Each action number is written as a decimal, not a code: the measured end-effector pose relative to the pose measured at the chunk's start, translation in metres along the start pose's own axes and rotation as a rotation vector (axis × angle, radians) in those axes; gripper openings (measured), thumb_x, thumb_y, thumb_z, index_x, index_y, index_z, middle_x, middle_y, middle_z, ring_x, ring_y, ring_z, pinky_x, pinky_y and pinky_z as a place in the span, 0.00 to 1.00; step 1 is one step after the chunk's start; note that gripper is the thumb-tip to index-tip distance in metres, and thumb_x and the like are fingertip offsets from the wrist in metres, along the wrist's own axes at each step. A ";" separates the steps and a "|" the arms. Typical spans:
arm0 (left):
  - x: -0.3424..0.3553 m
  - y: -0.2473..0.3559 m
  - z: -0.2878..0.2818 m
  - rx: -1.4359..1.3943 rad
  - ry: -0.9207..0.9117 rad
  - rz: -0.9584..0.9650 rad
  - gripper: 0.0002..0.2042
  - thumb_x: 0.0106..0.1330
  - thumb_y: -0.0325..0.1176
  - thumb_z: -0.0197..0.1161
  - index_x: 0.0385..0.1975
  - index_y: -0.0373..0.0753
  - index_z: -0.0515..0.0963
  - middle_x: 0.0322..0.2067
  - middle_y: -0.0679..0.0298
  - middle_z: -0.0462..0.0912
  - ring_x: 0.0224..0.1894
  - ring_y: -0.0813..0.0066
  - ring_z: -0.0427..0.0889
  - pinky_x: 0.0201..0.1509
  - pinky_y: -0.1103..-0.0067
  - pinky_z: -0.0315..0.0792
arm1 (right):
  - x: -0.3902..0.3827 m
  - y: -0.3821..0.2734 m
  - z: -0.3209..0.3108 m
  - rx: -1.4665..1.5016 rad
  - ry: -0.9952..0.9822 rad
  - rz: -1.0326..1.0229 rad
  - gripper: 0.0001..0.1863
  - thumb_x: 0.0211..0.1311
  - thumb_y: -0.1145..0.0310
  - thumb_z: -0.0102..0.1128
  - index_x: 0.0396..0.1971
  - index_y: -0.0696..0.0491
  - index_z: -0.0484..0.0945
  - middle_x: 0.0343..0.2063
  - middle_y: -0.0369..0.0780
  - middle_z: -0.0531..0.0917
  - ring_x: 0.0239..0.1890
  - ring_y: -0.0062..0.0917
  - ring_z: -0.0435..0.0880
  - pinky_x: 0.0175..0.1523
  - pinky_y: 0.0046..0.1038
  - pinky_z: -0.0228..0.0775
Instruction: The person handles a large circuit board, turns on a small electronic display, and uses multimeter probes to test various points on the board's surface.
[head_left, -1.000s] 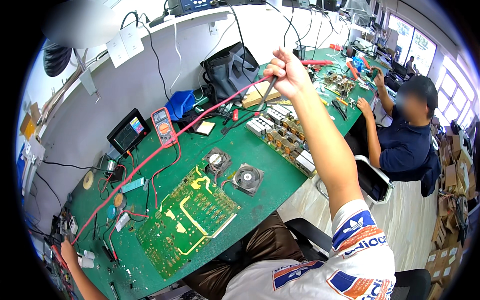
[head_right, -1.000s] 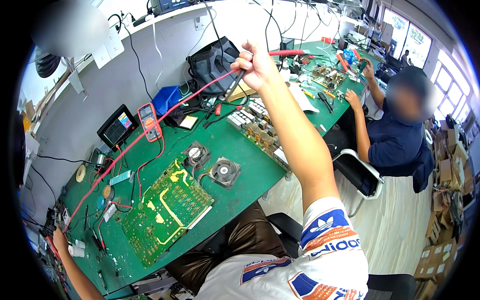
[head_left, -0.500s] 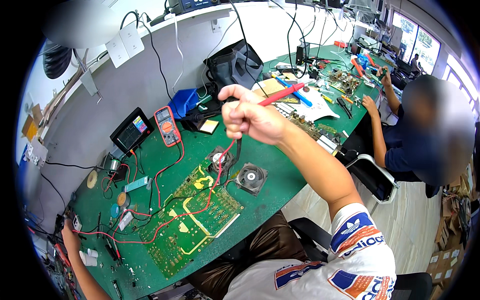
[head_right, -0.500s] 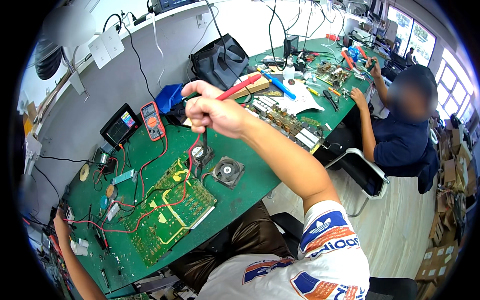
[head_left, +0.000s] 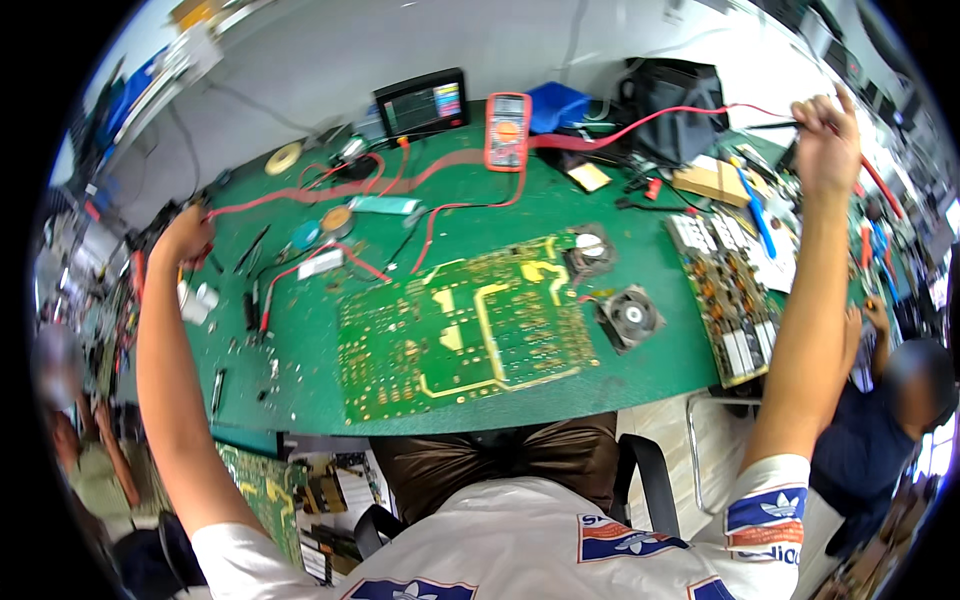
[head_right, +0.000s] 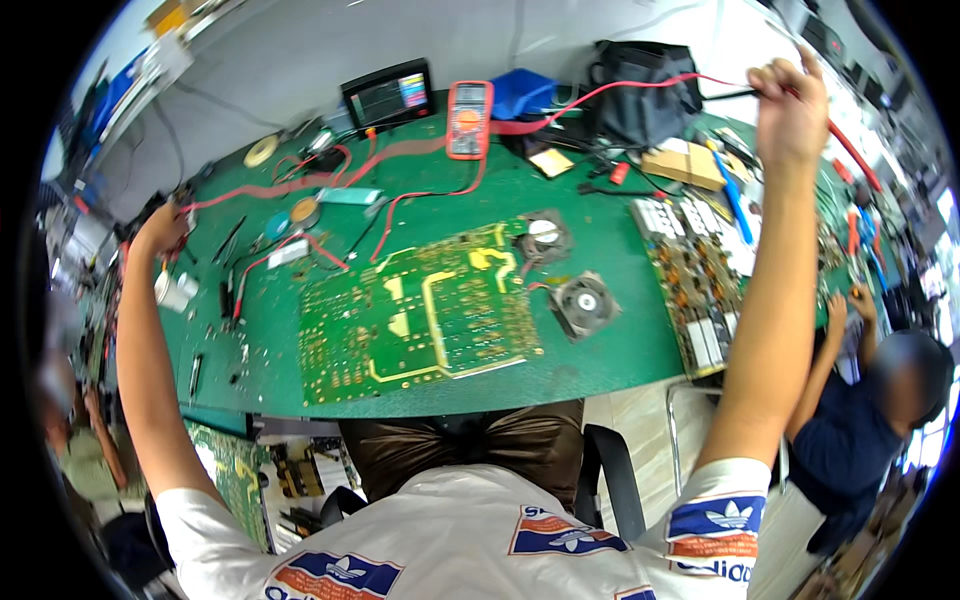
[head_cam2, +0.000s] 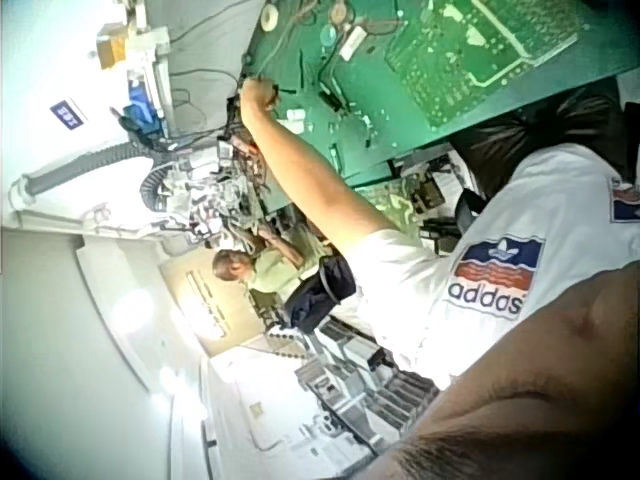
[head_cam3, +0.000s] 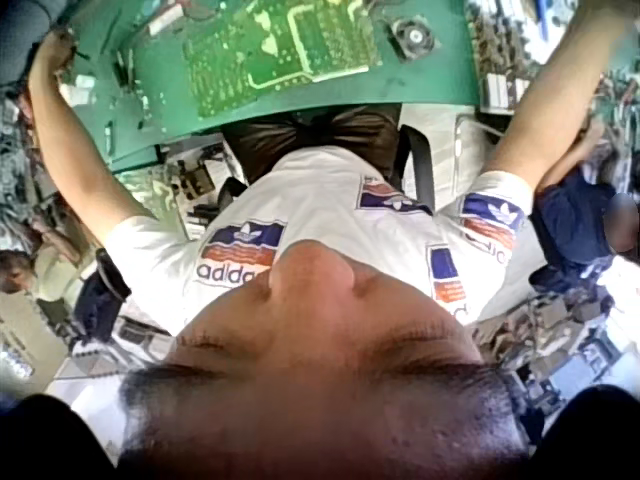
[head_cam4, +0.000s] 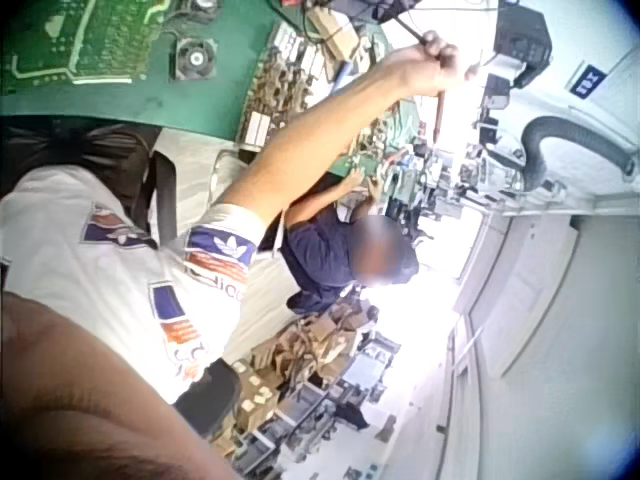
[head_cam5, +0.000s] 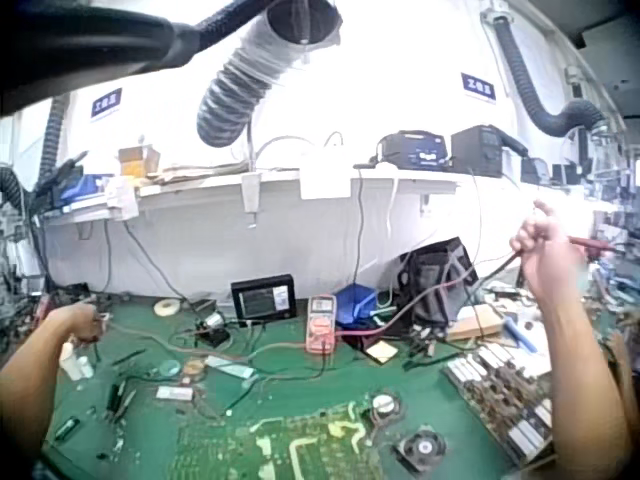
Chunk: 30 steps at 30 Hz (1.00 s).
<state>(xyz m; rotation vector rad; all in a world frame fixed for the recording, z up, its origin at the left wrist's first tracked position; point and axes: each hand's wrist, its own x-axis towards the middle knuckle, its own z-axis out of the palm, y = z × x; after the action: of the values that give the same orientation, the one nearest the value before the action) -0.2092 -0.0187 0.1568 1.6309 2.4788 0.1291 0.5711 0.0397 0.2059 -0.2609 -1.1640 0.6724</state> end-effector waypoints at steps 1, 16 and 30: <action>0.001 0.000 0.003 -0.033 0.002 -0.023 0.06 0.63 0.28 0.51 0.25 0.33 0.71 0.12 0.58 0.74 0.11 0.65 0.77 0.11 0.70 0.67 | 0.006 0.002 -0.009 -0.048 0.027 0.004 0.18 0.62 0.79 0.48 0.52 0.57 0.64 0.25 0.36 0.64 0.26 0.21 0.62 0.44 0.35 0.64; 0.000 0.160 0.046 -0.059 -0.016 0.182 0.25 0.56 0.43 0.72 0.42 0.27 0.75 0.25 0.57 0.83 0.20 0.71 0.83 0.22 0.75 0.78 | -0.043 0.047 0.090 0.152 -0.090 0.239 0.29 0.74 0.49 0.40 0.55 0.63 0.63 0.27 0.37 0.65 0.29 0.24 0.62 0.43 0.35 0.59; -0.140 0.327 0.083 -1.302 -0.846 1.019 0.19 0.78 0.46 0.47 0.43 0.33 0.75 0.24 0.60 0.79 0.25 0.70 0.80 0.35 0.73 0.75 | -0.086 0.067 0.205 0.778 -0.515 0.571 0.28 0.76 0.47 0.35 0.59 0.56 0.62 0.26 0.39 0.69 0.27 0.24 0.65 0.40 0.34 0.65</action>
<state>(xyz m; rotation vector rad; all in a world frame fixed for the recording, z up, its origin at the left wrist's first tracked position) 0.1559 -0.0183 0.1430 1.5055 0.4603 0.7543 0.3421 0.0093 0.1868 0.2762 -1.2172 1.7100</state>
